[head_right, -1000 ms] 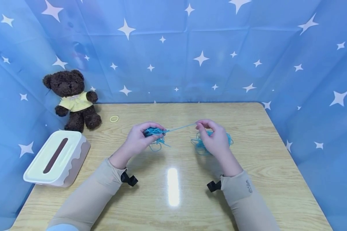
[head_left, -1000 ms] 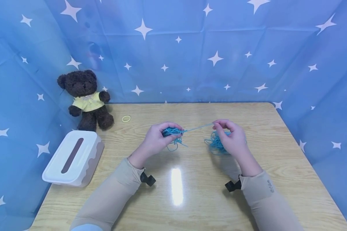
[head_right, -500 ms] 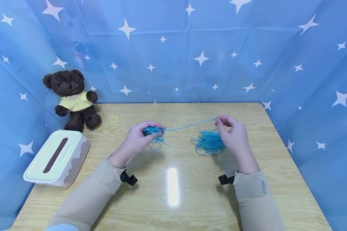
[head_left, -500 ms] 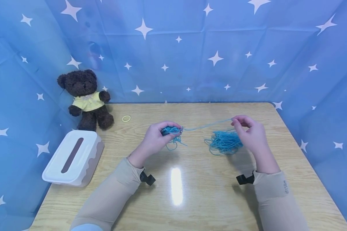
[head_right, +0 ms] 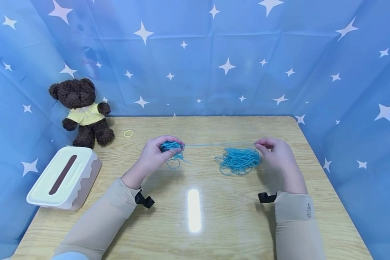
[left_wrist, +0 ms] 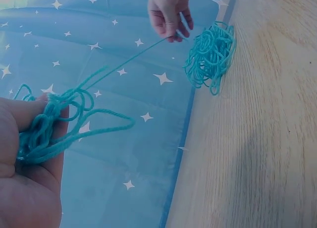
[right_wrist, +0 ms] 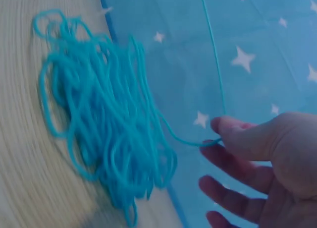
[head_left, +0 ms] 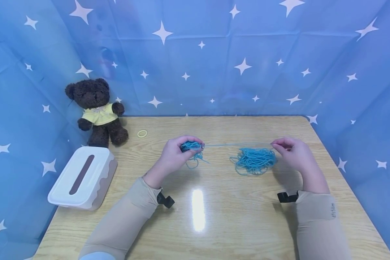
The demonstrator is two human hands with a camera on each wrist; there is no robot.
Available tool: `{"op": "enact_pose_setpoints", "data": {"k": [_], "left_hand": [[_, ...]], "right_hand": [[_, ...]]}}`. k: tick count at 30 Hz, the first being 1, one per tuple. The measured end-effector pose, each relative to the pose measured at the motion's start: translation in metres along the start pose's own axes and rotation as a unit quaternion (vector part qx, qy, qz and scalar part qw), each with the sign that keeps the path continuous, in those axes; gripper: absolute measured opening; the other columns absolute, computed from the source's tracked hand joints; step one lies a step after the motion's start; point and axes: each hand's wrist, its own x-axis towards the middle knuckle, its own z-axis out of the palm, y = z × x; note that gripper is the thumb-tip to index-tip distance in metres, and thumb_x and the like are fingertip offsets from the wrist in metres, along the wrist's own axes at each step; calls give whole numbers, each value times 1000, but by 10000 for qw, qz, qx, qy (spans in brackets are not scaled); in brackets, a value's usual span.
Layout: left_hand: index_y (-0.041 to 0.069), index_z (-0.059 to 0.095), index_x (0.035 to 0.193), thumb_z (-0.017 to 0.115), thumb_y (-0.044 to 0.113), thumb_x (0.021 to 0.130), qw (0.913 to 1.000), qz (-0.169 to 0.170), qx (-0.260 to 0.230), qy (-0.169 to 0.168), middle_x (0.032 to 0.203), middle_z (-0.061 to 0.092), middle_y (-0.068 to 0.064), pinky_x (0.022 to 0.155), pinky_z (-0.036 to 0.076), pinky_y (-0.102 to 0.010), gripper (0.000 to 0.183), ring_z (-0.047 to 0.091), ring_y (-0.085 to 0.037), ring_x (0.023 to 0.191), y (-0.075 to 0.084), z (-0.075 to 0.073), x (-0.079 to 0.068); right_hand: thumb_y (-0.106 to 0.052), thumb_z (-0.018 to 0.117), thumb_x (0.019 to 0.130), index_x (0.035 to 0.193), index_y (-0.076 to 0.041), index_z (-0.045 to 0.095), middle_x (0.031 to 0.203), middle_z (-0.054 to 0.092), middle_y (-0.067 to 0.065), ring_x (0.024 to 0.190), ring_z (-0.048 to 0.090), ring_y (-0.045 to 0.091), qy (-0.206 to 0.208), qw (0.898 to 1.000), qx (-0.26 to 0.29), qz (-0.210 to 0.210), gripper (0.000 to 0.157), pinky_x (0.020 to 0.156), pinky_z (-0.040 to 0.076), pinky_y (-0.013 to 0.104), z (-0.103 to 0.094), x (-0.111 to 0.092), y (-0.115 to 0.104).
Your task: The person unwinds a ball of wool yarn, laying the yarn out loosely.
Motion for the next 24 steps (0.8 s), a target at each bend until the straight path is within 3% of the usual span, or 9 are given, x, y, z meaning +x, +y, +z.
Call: {"op": "enact_pose_setpoints", "data": {"k": [6, 14, 18, 20, 22, 24], "left_hand": [[25, 82, 118, 80, 18, 102, 9998, -173, 54, 23, 120, 83, 2, 91, 66, -33, 18, 79, -17, 106, 0, 0, -1], [24, 82, 118, 82, 21, 101, 10000, -77, 2, 16, 121, 83, 3, 93, 66, -33, 17, 79, -17, 109, 2, 0, 0], [24, 82, 117, 82, 20, 101, 10000, -40, -14, -34, 120, 84, 3, 91, 66, -31, 17, 79, -16, 107, 1, 0, 0], [25, 82, 117, 83, 20, 100, 10000, -40, 0, -62, 119, 84, 4, 89, 66, -30, 17, 79, -15, 106, 1, 1, 0], [24, 82, 116, 83, 20, 100, 10000, -30, -1, -90, 118, 84, 3, 88, 66, -30, 17, 79, -15, 105, 1, 1, 0], [24, 82, 116, 83, 19, 100, 9999, -19, 9, -108, 117, 84, 3, 88, 66, -30, 17, 79, -14, 105, 2, 1, 0]], "right_hand": [[-52, 50, 116, 144, -9, 69, 148, 66, 28, 135, 60, 51, -206, 9988, -253, 362, 55, 104, 52, 70, -4, 4, 23], [-53, 56, 113, 146, -12, 69, 158, 57, 31, 143, 51, 57, -837, 9910, -474, 934, 54, 113, 42, 77, -7, 3, 22], [-43, 58, 114, 149, -11, 67, 154, 60, 30, 139, 56, 55, -977, 9904, -626, 753, 48, 108, 47, 74, -1, 3, 9], [-39, 57, 115, 150, -9, 65, 152, 62, 30, 136, 59, 54, -852, 9917, -762, 595, 47, 105, 50, 73, 3, 3, -1], [-34, 56, 115, 149, -7, 65, 149, 64, 30, 130, 62, 53, -465, 9949, -858, 251, 44, 100, 52, 71, 10, 1, -15], [-31, 55, 116, 146, -6, 67, 147, 66, 29, 132, 63, 53, 34, 9964, -823, -205, 41, 104, 52, 72, 20, -2, -33]]}}
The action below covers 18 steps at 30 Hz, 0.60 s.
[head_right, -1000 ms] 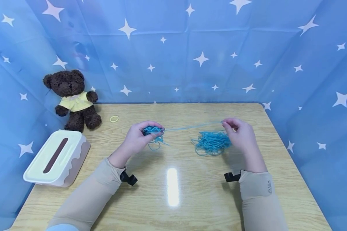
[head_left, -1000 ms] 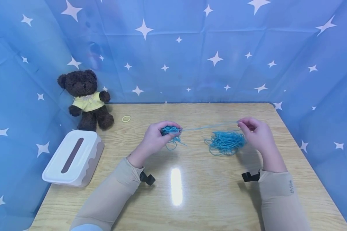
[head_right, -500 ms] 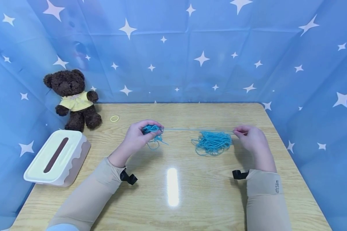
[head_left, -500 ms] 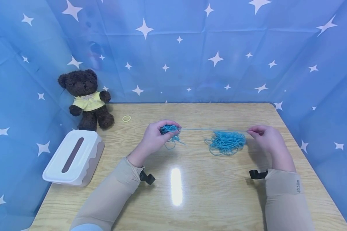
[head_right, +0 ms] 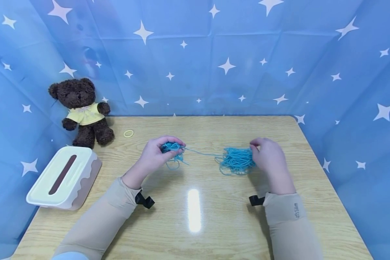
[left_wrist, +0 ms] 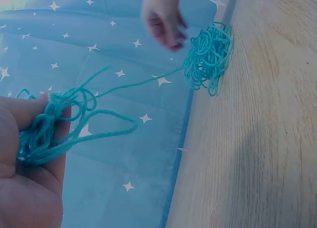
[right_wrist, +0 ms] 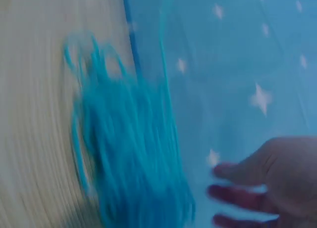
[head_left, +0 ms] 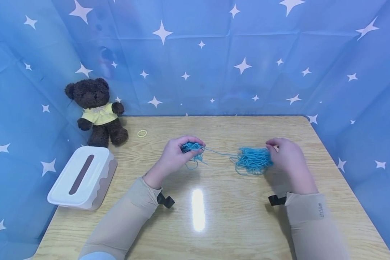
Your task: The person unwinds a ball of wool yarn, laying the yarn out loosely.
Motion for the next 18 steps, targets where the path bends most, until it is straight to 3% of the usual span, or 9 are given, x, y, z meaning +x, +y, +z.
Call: {"op": "enact_pose_setpoints", "data": {"k": [3, 8, 12, 18], "left_hand": [[22, 82, 117, 83, 18, 100, 10000, 0, -17, -7, 117, 85, 2, 88, 66, -29, 18, 79, -14, 105, 1, 1, 0], [22, 82, 118, 83, 19, 100, 10000, 45, -1, -53, 120, 84, 2, 91, 65, -30, 19, 78, -16, 107, 1, 1, -1], [22, 81, 119, 83, 21, 100, 9999, 46, 95, -103, 121, 83, 1, 92, 65, -32, 19, 77, -17, 107, 2, 2, -2], [23, 81, 120, 83, 22, 100, 9994, 50, 260, -206, 120, 83, 1, 91, 65, -33, 20, 77, -16, 105, 3, 3, -2]], "right_hand": [[-30, 57, 116, 143, -7, 71, 144, 70, 24, 133, 65, 48, 593, 9936, 446, -850, 38, 108, 52, 70, 19, -3, -34], [-35, 62, 114, 148, -13, 69, 148, 72, 11, 142, 65, 38, 364, 9727, 1235, -1933, 41, 116, 53, 62, 56, -8, -89], [-32, 68, 111, 147, -14, 70, 140, 77, 7, 139, 68, 35, 432, 9630, 1374, -2277, 40, 117, 53, 61, 77, -10, -112], [-21, 75, 107, 128, -16, 82, 120, 84, 5, 119, 77, 30, 905, 9560, 1573, -2305, 23, 106, 61, 57, 92, -10, -116]]}}
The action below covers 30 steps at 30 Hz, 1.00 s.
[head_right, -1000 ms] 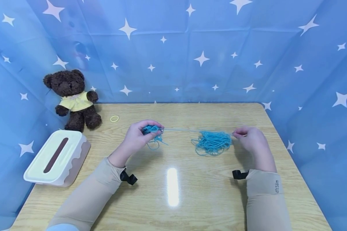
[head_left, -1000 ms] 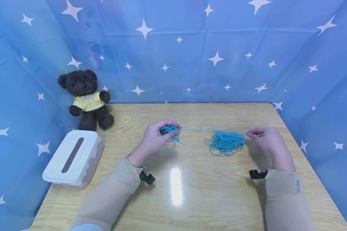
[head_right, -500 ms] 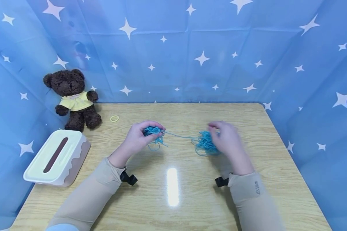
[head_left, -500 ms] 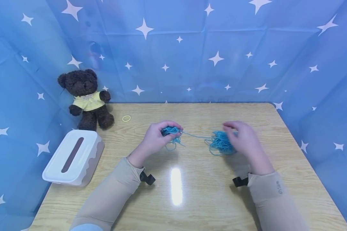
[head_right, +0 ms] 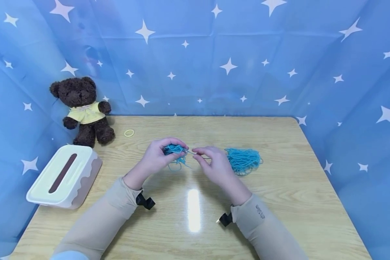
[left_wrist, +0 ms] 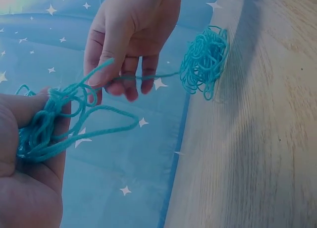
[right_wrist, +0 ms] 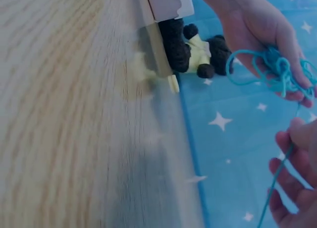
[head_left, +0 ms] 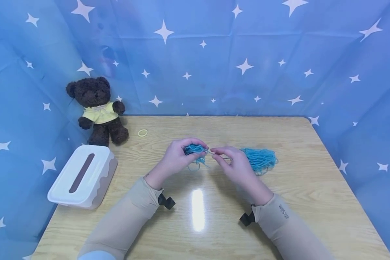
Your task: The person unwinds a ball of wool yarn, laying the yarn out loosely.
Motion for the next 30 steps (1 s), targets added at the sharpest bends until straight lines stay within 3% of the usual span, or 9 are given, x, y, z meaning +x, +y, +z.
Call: {"op": "enact_pose_setpoints", "data": {"k": [3, 7, 12, 15, 19, 21, 27, 30], "left_hand": [[22, 81, 120, 83, 21, 100, 10000, 33, 11, -12, 120, 83, 1, 92, 65, -32, 20, 77, -16, 106, 0, 0, 0], [22, 82, 119, 83, 21, 100, 9999, 33, -91, 45, 119, 84, 2, 92, 66, -32, 19, 78, -15, 106, -2, -2, 0], [25, 82, 117, 84, 22, 99, 9998, -84, -156, 93, 120, 83, 5, 93, 66, -31, 18, 78, -15, 107, -3, -2, 0], [26, 82, 118, 84, 21, 99, 9997, -159, -186, 71, 121, 83, 3, 89, 66, -31, 19, 78, -16, 105, -2, -1, 1], [24, 82, 118, 85, 22, 98, 9996, -170, -234, 3, 121, 84, 0, 85, 67, -30, 21, 79, -17, 102, -1, 0, 2], [24, 82, 118, 85, 22, 98, 9995, -175, -264, 10, 120, 84, 1, 85, 67, -29, 20, 79, -16, 101, -1, 0, 1], [25, 82, 118, 85, 23, 98, 9995, -132, -262, 86, 119, 84, 3, 88, 67, -29, 20, 79, -14, 102, -1, -1, 1], [24, 82, 119, 85, 23, 99, 9996, -103, -272, 65, 119, 84, 1, 89, 66, -30, 21, 78, -15, 103, -2, -2, 0]], "right_hand": [[-19, 74, 107, 120, -15, 84, 118, 84, 6, 115, 78, 30, 83, 9999, 94, 20, 17, 97, 65, 55, -2, 0, 1], [-24, 70, 110, 120, -15, 82, 119, 83, 5, 113, 78, 28, 20, 9992, 133, 389, 19, 84, 67, 46, -13, 0, 2], [-29, 65, 113, 123, -13, 79, 118, 80, 7, 87, 70, 25, -62, 9966, 92, 817, 24, 62, 51, 29, -34, 0, 14], [-29, 64, 114, 123, -13, 77, 114, 79, 8, 84, 67, 25, -74, 9959, -1, 907, 24, 62, 51, 28, -49, -2, 25], [-30, 62, 114, 124, -11, 76, 115, 79, 9, 111, 71, 28, 23, 9936, -162, 1122, 26, 83, 58, 38, -67, -6, 36], [-31, 60, 115, 124, -9, 75, 116, 79, 12, 117, 71, 33, 102, 9920, -208, 1241, 29, 87, 57, 42, -76, -7, 41], [-37, 58, 116, 127, -8, 74, 119, 78, 15, 117, 68, 34, 442, 9836, -481, 1684, 35, 84, 52, 27, -101, -9, 53], [-38, 55, 116, 129, -8, 73, 122, 77, 17, 119, 66, 35, 534, 9765, -584, 2007, 37, 85, 51, 30, -110, -11, 58]]}}
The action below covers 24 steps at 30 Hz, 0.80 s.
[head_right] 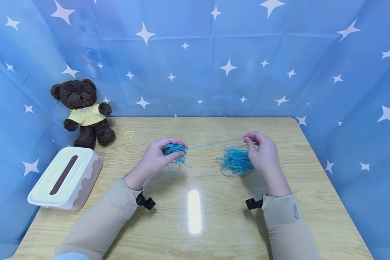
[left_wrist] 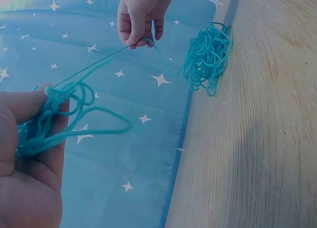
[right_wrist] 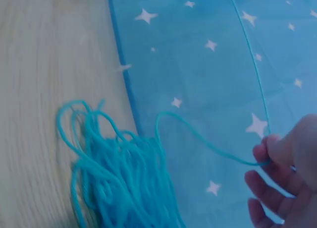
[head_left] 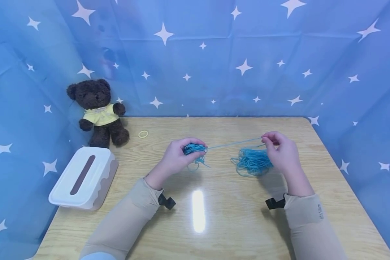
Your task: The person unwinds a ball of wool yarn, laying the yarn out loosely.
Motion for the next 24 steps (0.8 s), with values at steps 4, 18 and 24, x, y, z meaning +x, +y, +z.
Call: {"op": "enact_pose_setpoints", "data": {"k": [4, 18, 24], "left_hand": [[23, 82, 120, 85, 24, 99, 10000, -21, -12, -43, 120, 83, 1, 92, 66, -31, 21, 77, -16, 106, 0, 0, -1], [23, 82, 121, 84, 25, 100, 9999, 21, 97, 64, 119, 83, 0, 91, 66, -35, 21, 77, -18, 107, -1, -2, 0], [23, 82, 120, 85, 24, 99, 9993, 45, 280, 234, 117, 84, -1, 90, 66, -34, 21, 78, -18, 106, 0, -2, 1]], "right_hand": [[-38, 53, 117, 130, -8, 72, 123, 76, 19, 120, 66, 39, 38, 9994, -220, 253, 38, 88, 52, 40, -9, 2, 8], [-39, 52, 117, 134, -10, 72, 138, 72, 24, 128, 64, 49, -586, 9952, -687, 385, 39, 96, 56, 67, -36, 5, 51], [-42, 52, 117, 137, -9, 72, 138, 71, 27, 125, 64, 49, -1067, 9858, -1060, 750, 43, 91, 55, 63, -41, 7, 65]]}}
